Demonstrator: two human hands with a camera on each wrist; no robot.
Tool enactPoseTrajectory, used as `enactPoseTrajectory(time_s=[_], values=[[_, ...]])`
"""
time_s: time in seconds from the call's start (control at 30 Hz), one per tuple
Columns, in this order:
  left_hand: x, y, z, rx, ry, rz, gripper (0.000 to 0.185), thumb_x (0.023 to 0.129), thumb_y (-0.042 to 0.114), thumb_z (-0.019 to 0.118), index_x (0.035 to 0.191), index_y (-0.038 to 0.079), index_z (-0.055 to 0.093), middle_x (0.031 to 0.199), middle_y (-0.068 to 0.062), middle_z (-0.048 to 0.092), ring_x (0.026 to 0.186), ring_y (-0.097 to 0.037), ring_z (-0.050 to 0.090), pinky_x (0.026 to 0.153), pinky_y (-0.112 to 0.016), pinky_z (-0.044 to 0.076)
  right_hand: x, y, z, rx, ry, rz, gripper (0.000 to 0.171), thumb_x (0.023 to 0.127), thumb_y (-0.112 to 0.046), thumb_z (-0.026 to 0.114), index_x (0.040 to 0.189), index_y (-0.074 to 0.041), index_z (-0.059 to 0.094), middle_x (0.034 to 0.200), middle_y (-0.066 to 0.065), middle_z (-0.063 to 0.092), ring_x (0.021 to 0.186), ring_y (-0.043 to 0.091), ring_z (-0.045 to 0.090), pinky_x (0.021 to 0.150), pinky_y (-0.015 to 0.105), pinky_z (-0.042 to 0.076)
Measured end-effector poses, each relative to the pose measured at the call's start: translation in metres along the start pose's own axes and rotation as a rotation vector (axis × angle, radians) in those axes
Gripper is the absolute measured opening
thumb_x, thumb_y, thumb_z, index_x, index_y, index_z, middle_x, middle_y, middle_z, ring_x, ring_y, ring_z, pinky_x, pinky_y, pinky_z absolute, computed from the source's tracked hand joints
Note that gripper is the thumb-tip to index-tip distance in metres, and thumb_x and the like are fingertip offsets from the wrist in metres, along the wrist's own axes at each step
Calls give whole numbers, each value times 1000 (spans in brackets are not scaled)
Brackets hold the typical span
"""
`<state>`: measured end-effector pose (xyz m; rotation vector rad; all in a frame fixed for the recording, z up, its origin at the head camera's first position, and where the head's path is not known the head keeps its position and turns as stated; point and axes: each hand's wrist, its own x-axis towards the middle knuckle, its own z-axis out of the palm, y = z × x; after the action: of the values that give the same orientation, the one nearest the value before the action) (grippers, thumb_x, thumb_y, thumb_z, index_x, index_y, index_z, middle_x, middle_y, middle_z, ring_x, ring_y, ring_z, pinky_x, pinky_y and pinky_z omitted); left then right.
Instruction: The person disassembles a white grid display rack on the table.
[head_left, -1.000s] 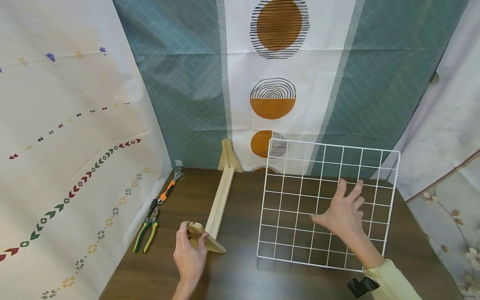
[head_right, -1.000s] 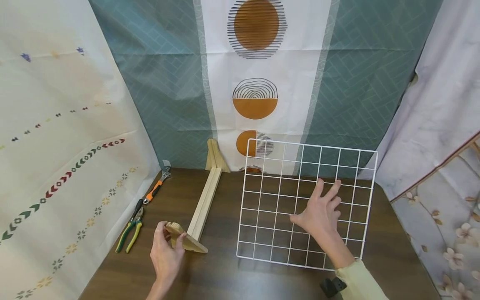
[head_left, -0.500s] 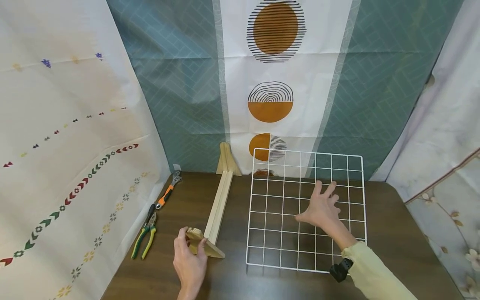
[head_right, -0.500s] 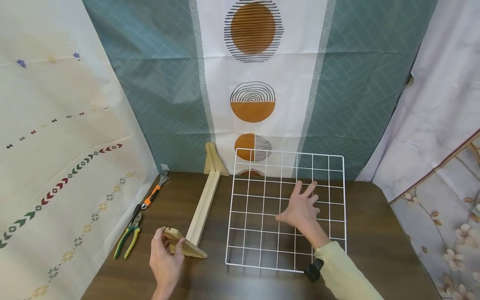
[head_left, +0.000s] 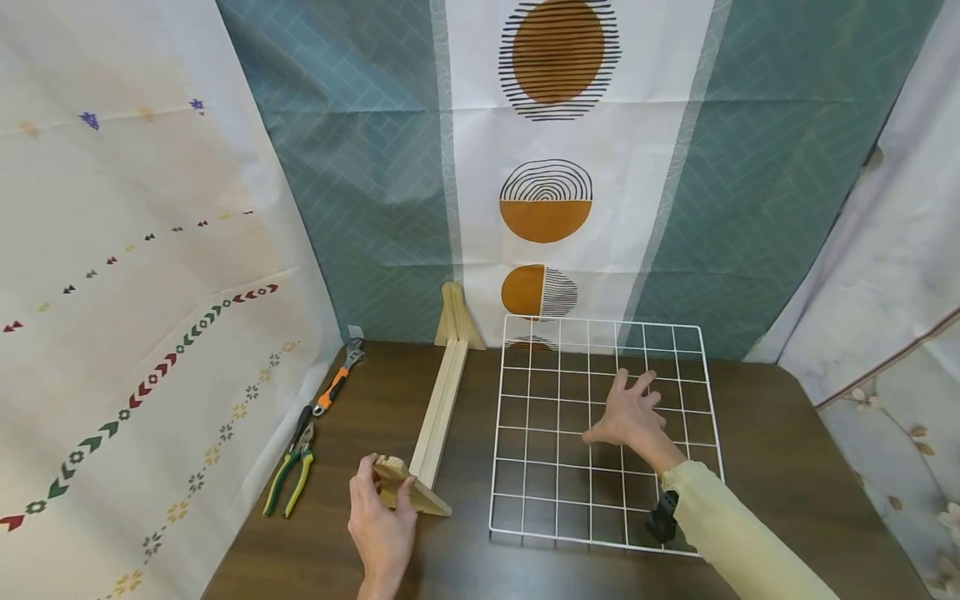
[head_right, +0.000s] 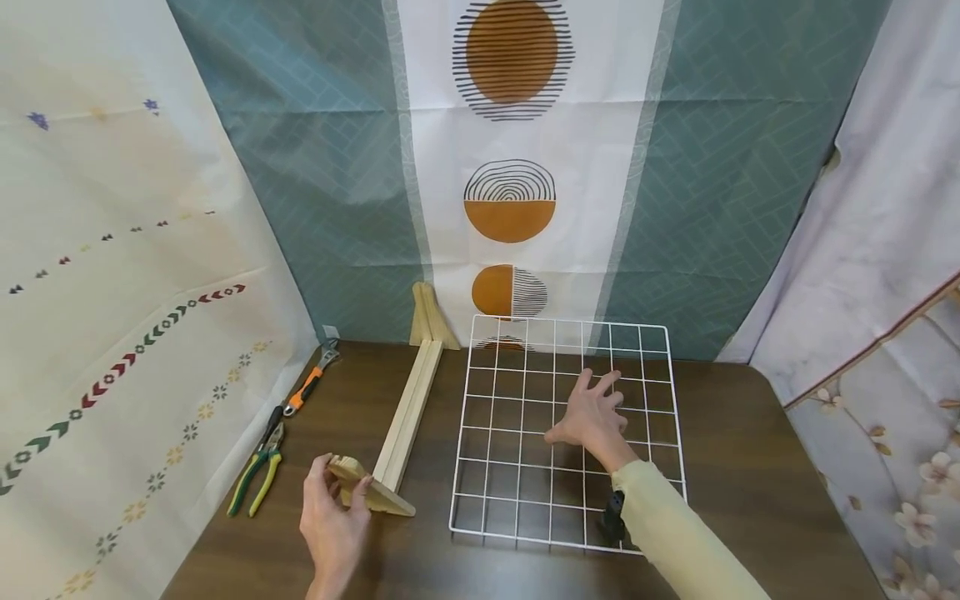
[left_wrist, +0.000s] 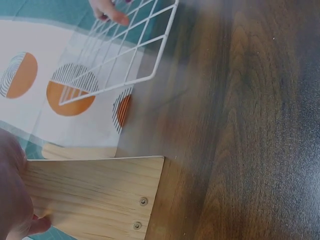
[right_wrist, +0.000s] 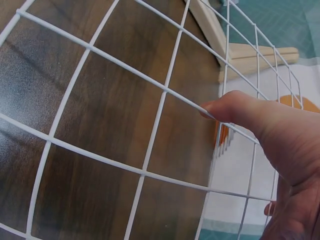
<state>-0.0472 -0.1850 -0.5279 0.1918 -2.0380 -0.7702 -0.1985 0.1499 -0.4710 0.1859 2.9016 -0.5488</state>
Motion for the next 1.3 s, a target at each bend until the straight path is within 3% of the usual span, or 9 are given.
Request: enactPoseTrajectory(time_s=[0.27, 0.43, 0.73, 1.3], values=[[-2, 0, 0, -2, -20, -8, 78, 64, -6, 89, 130, 0, 50, 97, -24, 55, 82, -41, 63, 61, -57, 54, 8, 2, 10, -2, -56, 14, 139, 59, -41, 96, 150, 8, 3, 147, 47, -12, 123, 69, 24, 81, 78, 41], [0, 1, 0, 5, -18, -17, 78, 64, -3, 90, 130, 0, 49, 97, -24, 55, 80, -41, 63, 57, -57, 53, 14, 0, 13, 13, -96, 36, 139, 60, -41, 96, 150, 8, 2, 147, 47, -14, 125, 69, 20, 86, 79, 37], [-2, 0, 2, 8, -14, -26, 78, 63, -4, 90, 130, 0, 50, 96, -23, 55, 80, -40, 62, 58, -56, 53, 21, -2, 22, -7, -112, 28, 141, 57, -41, 97, 153, 6, 5, 147, 46, -13, 125, 67, 23, 80, 74, 43], [-2, -2, 2, 13, -21, -27, 78, 64, -3, 90, 130, 0, 51, 97, -22, 55, 80, -39, 63, 60, -55, 54, 32, -12, 32, -11, -186, 54, 139, 61, -43, 94, 152, 9, 3, 146, 49, -10, 125, 67, 22, 92, 76, 36]])
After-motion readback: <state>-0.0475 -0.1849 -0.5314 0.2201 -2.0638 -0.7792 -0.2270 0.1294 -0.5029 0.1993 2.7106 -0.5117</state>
